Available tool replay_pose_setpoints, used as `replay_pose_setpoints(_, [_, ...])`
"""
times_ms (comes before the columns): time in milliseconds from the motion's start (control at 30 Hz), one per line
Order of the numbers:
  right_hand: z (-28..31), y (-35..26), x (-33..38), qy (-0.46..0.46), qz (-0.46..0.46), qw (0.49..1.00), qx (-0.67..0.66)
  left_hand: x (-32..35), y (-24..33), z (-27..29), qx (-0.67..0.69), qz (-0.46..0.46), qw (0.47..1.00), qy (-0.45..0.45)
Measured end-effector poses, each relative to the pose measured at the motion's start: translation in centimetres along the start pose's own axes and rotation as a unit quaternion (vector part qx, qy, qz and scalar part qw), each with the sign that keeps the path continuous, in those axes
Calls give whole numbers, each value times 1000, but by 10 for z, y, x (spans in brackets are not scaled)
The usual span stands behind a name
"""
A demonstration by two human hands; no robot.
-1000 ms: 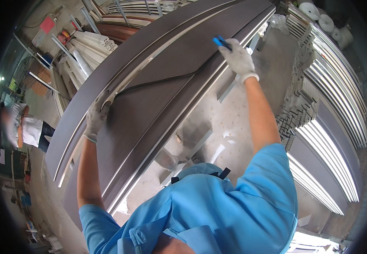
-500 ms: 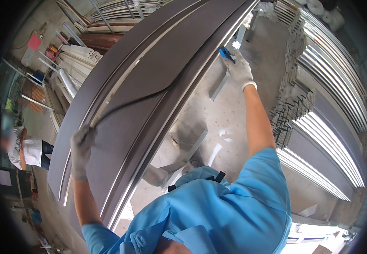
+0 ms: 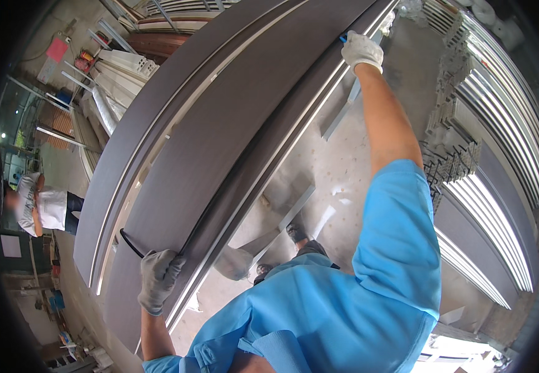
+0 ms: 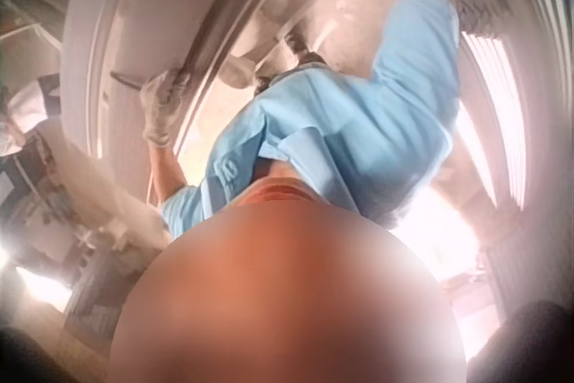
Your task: The person selects large flat panels from a stack, removes protective plastic, and uses a blue utility knife to cut and insert thin strips into grooves along the panel edges. The person handles multiple panels one at a time, aligning and pressing the strips into place.
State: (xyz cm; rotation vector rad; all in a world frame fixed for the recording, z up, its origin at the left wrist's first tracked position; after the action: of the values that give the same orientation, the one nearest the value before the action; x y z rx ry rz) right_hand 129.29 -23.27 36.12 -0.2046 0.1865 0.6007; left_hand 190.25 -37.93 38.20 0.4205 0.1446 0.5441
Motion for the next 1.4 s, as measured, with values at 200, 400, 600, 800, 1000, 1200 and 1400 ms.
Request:
replay_pose_setpoints(200, [-5, -25, 33, 11, 28, 999, 13, -7, -5, -7, -12, -120, 993, -16])
replay_pose_setpoints(400, [10, -86, 112, -8, 32, 999, 15, -9, -11, -7, 4, -216, 976, -15])
replay_pose_setpoints(600, [30, -168, 227, -8, 87, 996, -15, -11, -19, -15, 35, -260, 965, 17])
replay_pose_setpoints(800, [49, -265, 363, -19, 145, 988, -47, -11, -21, -25, 7, -240, 971, 18])
replay_pose_setpoints(1000, [56, -292, 402, 18, 154, 982, -104, -16, -22, -22, 8, -205, 978, -34])
replay_pose_setpoints(1200, [48, -285, 397, 13, 154, 982, -111, 55, -96, 57, -32, -84, 995, -45])
replay_pose_setpoints(1400, [30, -266, 387, 54, 158, 975, -144, 207, -149, 111, 164, 216, 959, -84])
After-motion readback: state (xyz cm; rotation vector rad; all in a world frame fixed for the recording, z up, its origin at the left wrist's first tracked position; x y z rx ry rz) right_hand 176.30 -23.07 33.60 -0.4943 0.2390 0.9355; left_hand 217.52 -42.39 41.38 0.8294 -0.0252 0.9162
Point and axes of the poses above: each hand's wrist, its own x-axis away from the middle knuckle, its own z-axis out of the back of the hand, y = z × x, the point moved 2 cm from there along -x, towards the middle knuckle, and after that the axes turned 14 degrees about z, right-handed, at the moved point
